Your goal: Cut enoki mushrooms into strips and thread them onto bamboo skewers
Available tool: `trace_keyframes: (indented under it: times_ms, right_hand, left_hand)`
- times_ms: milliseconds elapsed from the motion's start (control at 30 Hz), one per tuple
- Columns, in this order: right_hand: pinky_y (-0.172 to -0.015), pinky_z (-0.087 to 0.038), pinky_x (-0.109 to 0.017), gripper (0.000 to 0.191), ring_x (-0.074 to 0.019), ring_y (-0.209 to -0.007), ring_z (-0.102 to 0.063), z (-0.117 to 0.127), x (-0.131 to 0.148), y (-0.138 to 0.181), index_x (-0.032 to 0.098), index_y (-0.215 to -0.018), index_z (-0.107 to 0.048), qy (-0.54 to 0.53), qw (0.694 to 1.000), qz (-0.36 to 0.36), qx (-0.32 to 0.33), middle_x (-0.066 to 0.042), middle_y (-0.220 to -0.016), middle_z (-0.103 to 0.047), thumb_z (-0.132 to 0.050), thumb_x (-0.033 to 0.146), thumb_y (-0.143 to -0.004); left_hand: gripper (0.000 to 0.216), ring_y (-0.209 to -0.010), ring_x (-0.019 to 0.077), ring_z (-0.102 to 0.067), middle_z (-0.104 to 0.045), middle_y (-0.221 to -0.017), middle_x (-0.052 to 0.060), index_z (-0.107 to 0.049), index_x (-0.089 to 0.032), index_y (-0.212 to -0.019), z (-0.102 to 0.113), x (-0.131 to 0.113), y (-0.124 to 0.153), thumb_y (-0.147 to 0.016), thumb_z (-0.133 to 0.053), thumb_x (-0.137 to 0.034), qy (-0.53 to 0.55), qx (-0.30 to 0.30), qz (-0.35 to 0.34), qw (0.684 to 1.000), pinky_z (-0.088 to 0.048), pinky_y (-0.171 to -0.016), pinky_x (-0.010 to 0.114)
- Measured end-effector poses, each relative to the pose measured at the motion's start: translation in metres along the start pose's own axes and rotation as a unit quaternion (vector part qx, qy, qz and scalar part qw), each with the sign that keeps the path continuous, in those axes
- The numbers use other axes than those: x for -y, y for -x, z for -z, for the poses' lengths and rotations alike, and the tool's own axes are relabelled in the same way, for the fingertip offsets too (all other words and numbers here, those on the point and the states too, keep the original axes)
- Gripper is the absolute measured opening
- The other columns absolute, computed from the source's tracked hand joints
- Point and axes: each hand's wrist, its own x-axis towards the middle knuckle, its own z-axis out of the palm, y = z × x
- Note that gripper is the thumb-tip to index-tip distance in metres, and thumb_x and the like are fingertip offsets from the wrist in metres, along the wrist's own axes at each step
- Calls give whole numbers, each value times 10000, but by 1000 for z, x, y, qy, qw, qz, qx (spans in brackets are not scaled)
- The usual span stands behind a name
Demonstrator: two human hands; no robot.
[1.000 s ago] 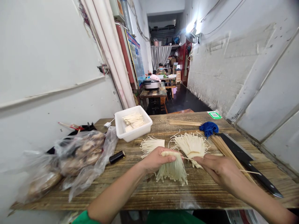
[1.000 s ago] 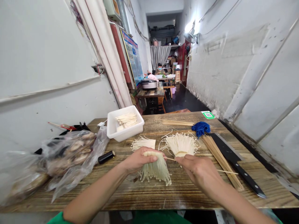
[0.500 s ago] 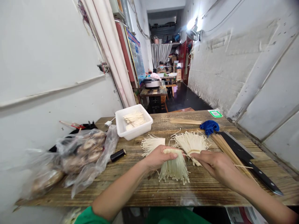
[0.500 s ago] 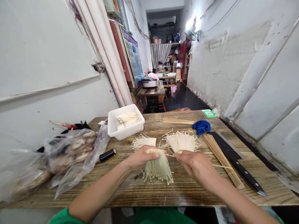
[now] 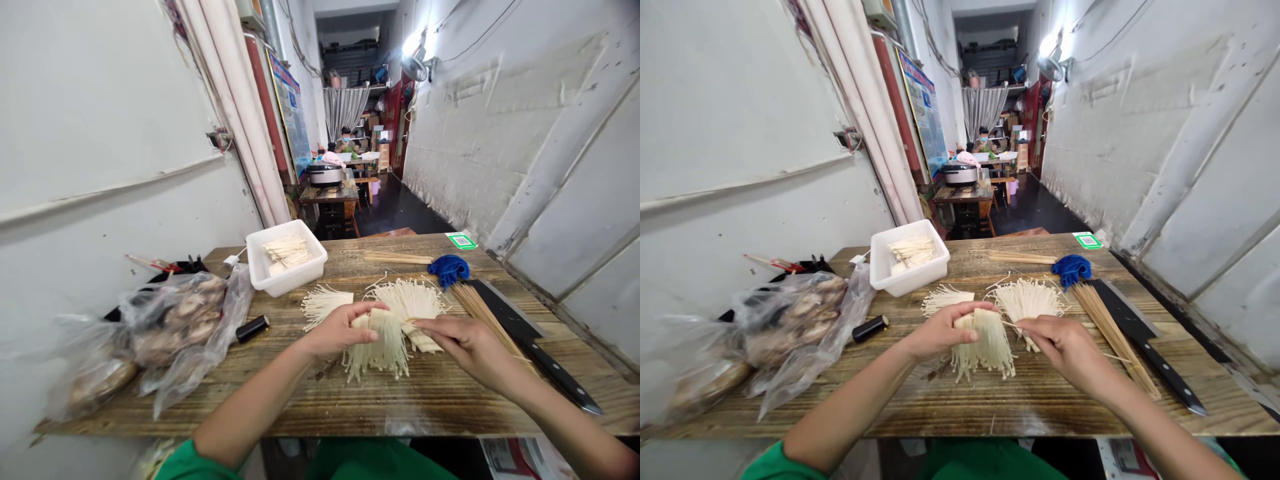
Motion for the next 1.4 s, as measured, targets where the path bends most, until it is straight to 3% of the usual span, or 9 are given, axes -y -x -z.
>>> trace_keyframes:
  times_ms: [133,233,400,533,667,867,967,1167,1400]
  right_hand:
    - [-700,-527,-248,298,-139,-823,-683,2,-2,2,260,-1160,-653,4,1000,-12,4,-19,-956,-727,-454,244,-940]
    - [-712,-532,-264,292,-154,-831,-687,0,-7,3,244,-1136,-668,20,1000,-19,4,-27,-963,-729,-453,254,-938]
    - [-761,-548,-293,283,-184,-873,-692,-8,-20,8,196,-1066,-700,44,999,-26,9,-57,-998,-728,-460,242,-923]
    - [-786,-556,-287,280,-181,-886,-694,-13,-24,10,194,-1044,-710,32,999,-38,2,-58,-1002,-727,-467,234,-911]
    - [-765,-570,-289,272,-179,-861,-700,-13,-24,12,215,-1027,-718,10,999,-43,-1,-48,-979,-733,-480,245,-897]
    - [-772,-570,-295,271,-179,-866,-699,-11,-25,16,216,-1039,-713,-14,999,-44,7,-48,-991,-730,-484,235,-897]
    - [-780,-567,-292,267,-179,-877,-697,-9,-23,17,225,-1046,-712,-20,999,-46,14,-45,-995,-729,-487,241,-901]
    - [-817,-557,-311,260,-179,-905,-689,-4,-14,20,227,-1067,-703,-24,998,-53,36,-50,-1025,-722,-497,265,-913]
    - [-828,-555,-305,261,-173,-926,-684,-2,-14,23,228,-1073,-698,-27,997,-58,37,-45,-1040,-718,-493,254,-913]
  left_hand:
    - [526,-1204,298,-519,-609,-1270,111,-604,-180,-1239,4,11,-4,-783,-665,-436,-9,-1,-12,1000,-348,-1038,403]
    - [598,-1276,294,-457,-532,-1361,126,-541,-210,-1303,11,29,-7,-758,-707,-392,10,-29,-19,999,-332,-1056,403]
    - [722,-1259,284,-484,-530,-1358,148,-509,-226,-1320,16,68,-7,-662,-806,-252,123,-60,-16,990,-347,-1052,410]
    - [536,-1153,247,-576,-609,-1263,127,-595,-197,-1161,5,85,-5,-675,-799,-297,234,-111,-30,965,-387,-1018,387]
    - [306,-946,198,-666,-696,-1092,79,-649,-165,-896,-4,80,-5,-684,-786,-338,272,-173,-36,946,-465,-916,362]
    - [389,-807,182,-667,-739,-933,93,-726,-124,-926,-9,68,-4,-632,-808,-365,200,-204,-5,958,-483,-827,320]
    - [444,-812,187,-658,-748,-905,83,-735,-144,-956,-11,65,-3,-587,-830,-372,176,-193,17,965,-476,-824,324]
    - [441,-794,177,-637,-743,-905,66,-729,-155,-1012,-10,56,-2,-654,-780,-407,93,-154,25,983,-468,-783,293]
    - [430,-827,188,-635,-727,-1006,84,-741,-165,-987,-15,38,-1,-663,-760,-448,44,-132,20,990,-474,-757,279]
